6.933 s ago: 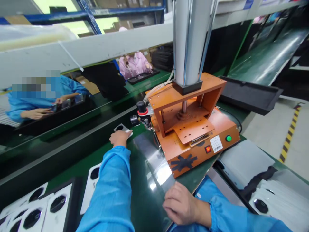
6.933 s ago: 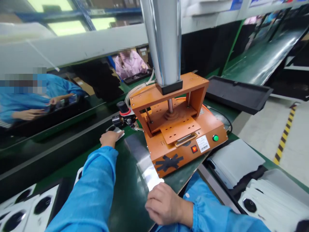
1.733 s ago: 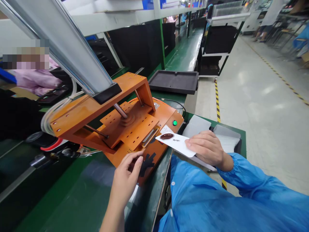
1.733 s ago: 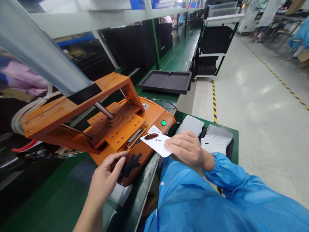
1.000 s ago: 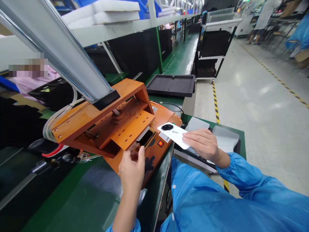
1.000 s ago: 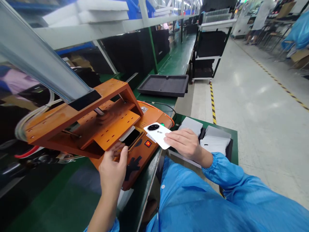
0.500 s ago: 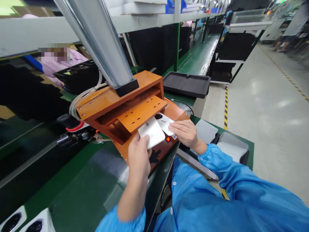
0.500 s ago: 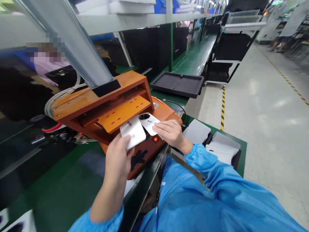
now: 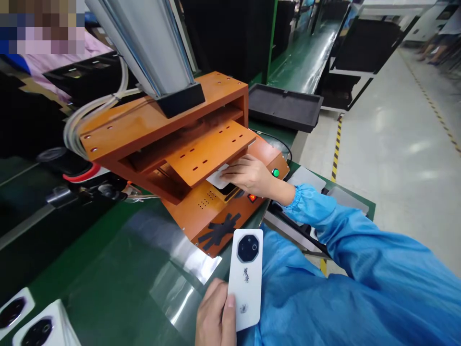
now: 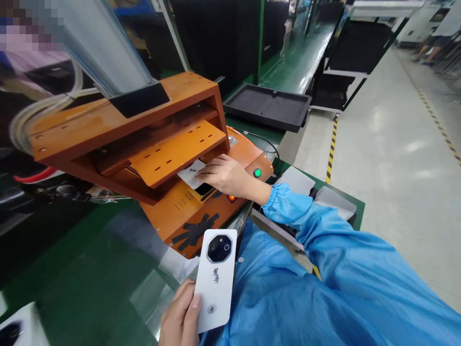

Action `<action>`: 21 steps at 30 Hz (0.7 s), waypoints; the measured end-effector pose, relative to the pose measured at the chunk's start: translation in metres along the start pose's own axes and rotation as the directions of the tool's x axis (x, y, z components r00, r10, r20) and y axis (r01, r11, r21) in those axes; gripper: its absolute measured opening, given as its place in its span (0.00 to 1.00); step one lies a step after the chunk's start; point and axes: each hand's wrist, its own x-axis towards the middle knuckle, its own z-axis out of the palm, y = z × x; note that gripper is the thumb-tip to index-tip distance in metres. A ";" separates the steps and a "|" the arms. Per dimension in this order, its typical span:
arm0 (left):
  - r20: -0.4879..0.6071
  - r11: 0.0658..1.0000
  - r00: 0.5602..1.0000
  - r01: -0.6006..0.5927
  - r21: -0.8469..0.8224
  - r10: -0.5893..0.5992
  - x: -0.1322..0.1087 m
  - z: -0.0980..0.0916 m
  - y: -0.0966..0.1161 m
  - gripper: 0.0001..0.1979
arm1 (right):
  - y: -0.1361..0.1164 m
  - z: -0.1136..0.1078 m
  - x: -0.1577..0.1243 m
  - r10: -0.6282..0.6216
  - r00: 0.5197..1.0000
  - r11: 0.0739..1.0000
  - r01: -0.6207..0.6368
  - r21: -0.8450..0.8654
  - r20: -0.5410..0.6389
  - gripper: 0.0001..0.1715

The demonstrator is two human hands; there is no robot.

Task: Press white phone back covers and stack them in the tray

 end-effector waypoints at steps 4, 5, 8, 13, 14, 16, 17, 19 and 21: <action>0.034 0.994 0.994 -0.105 0.030 0.104 0.003 -0.002 -0.010 0.16 | 0.000 -0.004 0.003 -0.026 0.997 1.000 0.027 -0.013 0.079 0.18; 0.051 0.990 0.990 -0.133 0.043 0.131 0.004 -0.002 -0.012 0.16 | 0.000 -0.004 0.004 -0.032 0.995 0.999 0.034 -0.025 0.095 0.18; 0.093 0.978 0.979 -0.188 0.091 0.179 0.007 -0.004 -0.015 0.15 | -0.001 -0.007 0.007 -0.022 0.993 0.998 0.028 -0.049 0.116 0.18; 0.124 0.967 0.972 -0.215 0.140 0.198 0.008 -0.005 -0.014 0.14 | -0.002 -0.012 0.009 -0.003 0.987 1.000 0.005 -0.010 0.160 0.17; 0.129 0.965 0.971 -0.218 0.143 0.200 0.008 -0.005 -0.013 0.13 | -0.002 -0.013 0.009 0.004 0.985 1.000 -0.003 -0.008 0.171 0.17; 0.129 0.965 0.972 -0.216 0.150 0.197 0.008 -0.005 -0.012 0.13 | -0.002 -0.015 0.010 0.026 0.983 1.000 -0.024 -0.016 0.184 0.17; 0.130 0.964 0.972 -0.215 0.154 0.196 0.009 -0.004 -0.012 0.13 | -0.002 -0.015 0.011 0.030 0.981 0.999 -0.027 -0.018 0.189 0.18; 0.127 0.963 0.972 -0.215 0.163 0.196 0.009 -0.003 -0.012 0.13 | -0.001 -0.015 0.011 0.014 0.979 1.000 -0.013 -0.008 0.205 0.18; 0.124 0.959 0.971 -0.225 0.174 0.206 0.010 -0.003 -0.012 0.13 | 0.000 -0.015 0.011 0.004 0.977 1.000 -0.006 0.007 0.214 0.18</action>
